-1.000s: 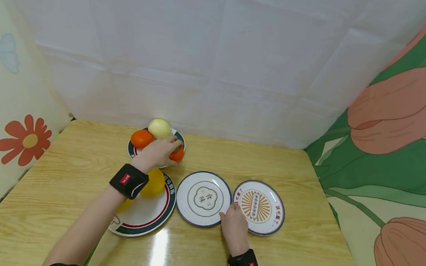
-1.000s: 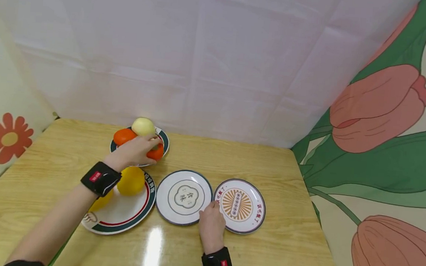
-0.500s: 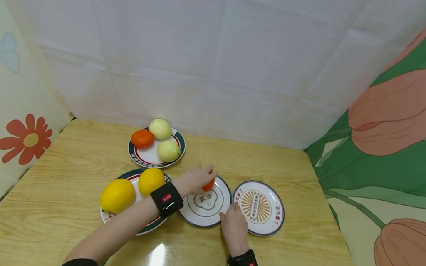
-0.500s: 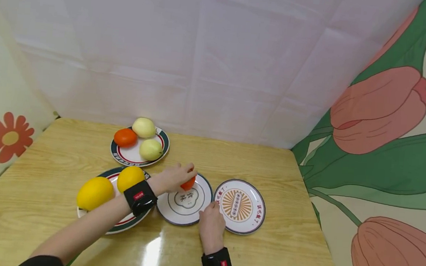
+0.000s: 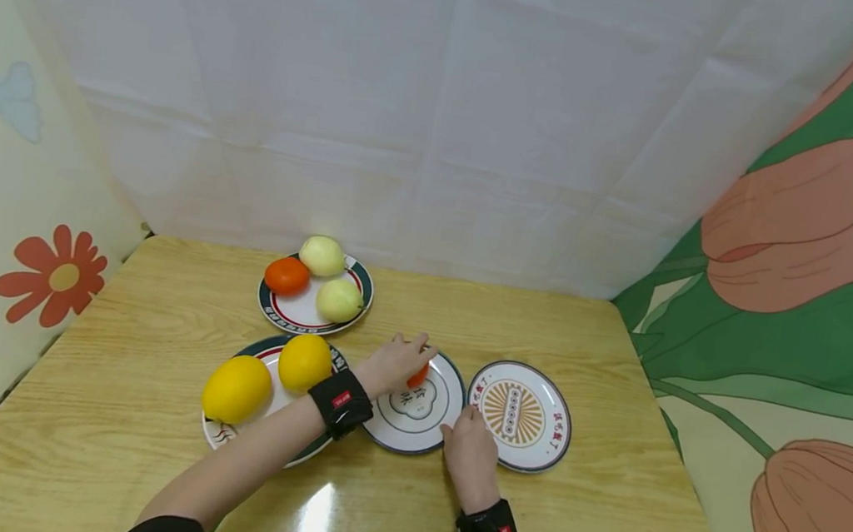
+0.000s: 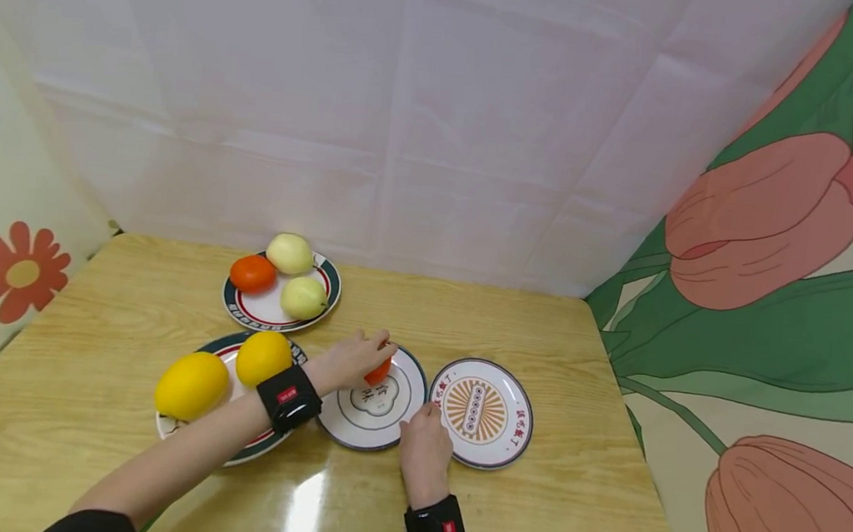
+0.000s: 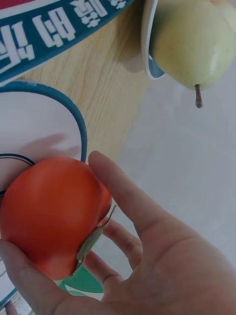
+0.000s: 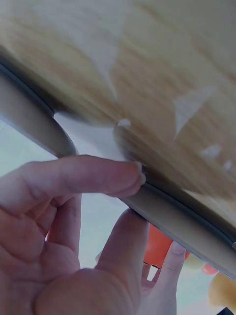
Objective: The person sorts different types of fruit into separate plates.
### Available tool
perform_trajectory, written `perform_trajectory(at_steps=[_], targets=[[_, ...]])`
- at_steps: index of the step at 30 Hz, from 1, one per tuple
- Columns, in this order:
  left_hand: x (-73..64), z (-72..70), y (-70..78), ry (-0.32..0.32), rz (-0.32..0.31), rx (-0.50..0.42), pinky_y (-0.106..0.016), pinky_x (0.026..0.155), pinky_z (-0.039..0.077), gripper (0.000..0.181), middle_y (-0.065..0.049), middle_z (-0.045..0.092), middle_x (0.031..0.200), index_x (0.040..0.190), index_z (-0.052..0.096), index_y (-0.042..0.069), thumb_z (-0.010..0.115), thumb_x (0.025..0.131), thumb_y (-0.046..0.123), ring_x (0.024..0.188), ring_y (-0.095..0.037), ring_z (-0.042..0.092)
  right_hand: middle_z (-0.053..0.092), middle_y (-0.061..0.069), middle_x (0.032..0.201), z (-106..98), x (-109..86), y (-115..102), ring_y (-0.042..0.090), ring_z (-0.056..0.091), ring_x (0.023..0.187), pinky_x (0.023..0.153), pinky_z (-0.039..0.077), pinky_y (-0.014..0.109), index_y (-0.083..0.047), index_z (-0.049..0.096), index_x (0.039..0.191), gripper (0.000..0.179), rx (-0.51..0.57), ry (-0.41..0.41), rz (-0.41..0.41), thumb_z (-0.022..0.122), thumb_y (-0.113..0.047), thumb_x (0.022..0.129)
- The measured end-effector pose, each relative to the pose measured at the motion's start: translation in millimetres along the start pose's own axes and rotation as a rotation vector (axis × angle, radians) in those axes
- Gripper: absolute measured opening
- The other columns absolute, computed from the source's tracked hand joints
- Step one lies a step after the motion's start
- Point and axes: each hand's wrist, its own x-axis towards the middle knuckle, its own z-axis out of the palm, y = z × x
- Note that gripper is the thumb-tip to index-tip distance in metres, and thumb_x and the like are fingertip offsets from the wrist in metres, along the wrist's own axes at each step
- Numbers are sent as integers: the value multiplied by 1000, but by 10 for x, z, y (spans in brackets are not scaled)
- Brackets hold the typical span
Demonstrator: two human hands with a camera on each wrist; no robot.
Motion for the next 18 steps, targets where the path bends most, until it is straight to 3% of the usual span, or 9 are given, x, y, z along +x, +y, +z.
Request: perform_trajectory(at_steps=[6,11,14,18], targets=[[13,-9,7,2,0,31,-41,89,55,72,-17,40,146,143,41,15,76,80,21,112,-40,57,65,25,104,11,6,8,31,67,77,61,56,36,16,59,112,51,-12,9,8,75,-21,80],[-12,-88,-51,-50,-13,-120,-44,97,49,70,-18,39,147,143,42,12,73,83,28,117,-38,55,65,25,106,32,14,10,31,68,78,62,57,36,15,58,113,52,-13,-1,17,75,-22,80],[-34,-190,-162,-70,-9,-233,-45,99,47,66,-18,41,146,141,43,10,70,85,33,119,-35,54,64,26,107,36,10,6,32,67,79,63,57,37,15,58,114,52,-5,0,9,75,-22,80],[-106,-456,-436,0,-16,-241,-47,97,48,58,-18,47,141,138,46,8,63,90,37,119,-34,55,64,26,106,36,0,5,32,67,77,61,56,37,15,58,113,52,-10,9,-4,74,-21,80]])
